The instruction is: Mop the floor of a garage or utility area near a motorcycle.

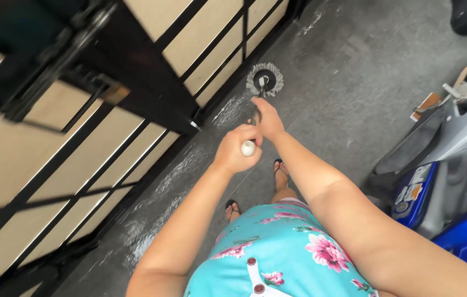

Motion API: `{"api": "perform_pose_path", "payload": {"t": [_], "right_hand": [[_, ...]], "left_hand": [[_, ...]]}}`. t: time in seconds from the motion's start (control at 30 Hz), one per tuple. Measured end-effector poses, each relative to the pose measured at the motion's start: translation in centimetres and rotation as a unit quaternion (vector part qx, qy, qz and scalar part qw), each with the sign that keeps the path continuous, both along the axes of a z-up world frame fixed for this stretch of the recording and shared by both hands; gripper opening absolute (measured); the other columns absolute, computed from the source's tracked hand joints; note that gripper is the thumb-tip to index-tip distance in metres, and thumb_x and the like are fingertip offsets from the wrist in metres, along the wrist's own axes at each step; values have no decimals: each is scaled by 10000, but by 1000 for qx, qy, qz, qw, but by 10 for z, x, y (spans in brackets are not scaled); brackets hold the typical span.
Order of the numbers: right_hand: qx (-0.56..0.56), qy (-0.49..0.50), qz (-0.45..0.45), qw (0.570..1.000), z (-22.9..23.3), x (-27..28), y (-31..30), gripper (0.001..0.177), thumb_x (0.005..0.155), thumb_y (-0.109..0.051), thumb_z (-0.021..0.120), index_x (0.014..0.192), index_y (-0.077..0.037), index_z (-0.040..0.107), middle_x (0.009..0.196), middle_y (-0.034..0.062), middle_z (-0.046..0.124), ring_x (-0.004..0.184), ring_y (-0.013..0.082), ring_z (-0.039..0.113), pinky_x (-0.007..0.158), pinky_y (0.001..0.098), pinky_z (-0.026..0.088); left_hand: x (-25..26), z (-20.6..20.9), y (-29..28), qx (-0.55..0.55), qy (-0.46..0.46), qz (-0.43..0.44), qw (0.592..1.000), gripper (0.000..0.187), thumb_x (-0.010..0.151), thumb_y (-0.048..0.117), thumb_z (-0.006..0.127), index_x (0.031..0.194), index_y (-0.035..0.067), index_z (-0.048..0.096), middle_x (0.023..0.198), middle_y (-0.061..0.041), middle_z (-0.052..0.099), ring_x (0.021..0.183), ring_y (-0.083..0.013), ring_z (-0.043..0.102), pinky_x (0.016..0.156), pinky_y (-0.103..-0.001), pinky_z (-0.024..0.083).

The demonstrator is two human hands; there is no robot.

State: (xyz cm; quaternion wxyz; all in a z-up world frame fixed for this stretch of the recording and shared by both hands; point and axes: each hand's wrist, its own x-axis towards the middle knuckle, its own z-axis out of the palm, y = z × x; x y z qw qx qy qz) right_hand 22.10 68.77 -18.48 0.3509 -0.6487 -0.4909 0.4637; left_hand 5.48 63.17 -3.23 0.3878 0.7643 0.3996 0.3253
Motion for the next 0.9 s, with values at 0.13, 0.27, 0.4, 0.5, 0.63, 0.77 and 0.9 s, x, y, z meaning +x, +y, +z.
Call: {"api": "perform_pose_path", "payload": {"t": [0.13, 0.27, 0.4, 0.5, 0.63, 0.77, 0.9], "right_hand": [[284, -187, 159, 927, -63, -56, -28, 606, 676, -96, 847, 1251, -103, 654, 1407, 187, 611, 1219, 401, 627, 989, 438, 496], [66, -22, 192, 979, -50, -123, -62, 470, 824, -147, 764, 1283, -113, 668, 1162, 100, 752, 1060, 207, 734, 940, 333, 568], [129, 140, 189, 963, -4, -167, -94, 404, 786, -135, 768, 1170, -104, 648, 1138, -19, 665, 1109, 111, 622, 903, 294, 521], [-58, 518, 160, 838, 23, -175, -117, 188, 761, -176, 694, 948, -163, 691, 916, -64, 696, 965, 23, 666, 866, 232, 544], [58, 708, 81, 699, -29, -146, -136, 196, 866, -126, 756, 768, -176, 594, 774, -71, 551, 817, 70, 584, 709, 264, 468], [110, 762, 72, 634, -11, -100, -135, 134, 920, -145, 722, 858, -167, 604, 836, -84, 561, 849, 36, 566, 734, 236, 450], [150, 798, 64, 580, -14, -33, -95, 89, 961, -159, 695, 927, -160, 612, 885, -94, 568, 874, 10, 552, 754, 214, 436]], "left_hand": [[-71, 52, -38, -61, -26, 17, 998, 141, 681, 34, 668, 810, 77, 631, 803, -74, 634, 767, -266, 665, 711, -345, 528], [-110, 74, -68, -67, -60, 16, 996, 90, 702, 35, 662, 769, 57, 606, 750, -37, 643, 696, -162, 636, 657, -299, 511], [-122, 73, -86, -44, -169, 23, 984, 103, 725, 38, 659, 727, 47, 557, 682, -18, 586, 668, -84, 553, 615, -267, 446], [-109, 85, -100, -36, -157, -5, 987, 163, 730, 73, 723, 702, 50, 564, 658, -12, 576, 632, -77, 546, 577, -263, 434], [-68, 83, -108, -50, -133, -38, 989, 201, 751, 96, 762, 697, 63, 570, 638, 2, 579, 613, -73, 546, 567, -268, 429], [-18, 81, -88, -23, -188, -65, 980, 178, 743, 67, 762, 730, 59, 584, 661, -20, 573, 611, -112, 555, 568, -290, 431], [36, 80, -36, 26, -206, -121, 971, 179, 684, 32, 761, 754, 55, 598, 691, -46, 574, 624, -165, 568, 575, -310, 435]]}}
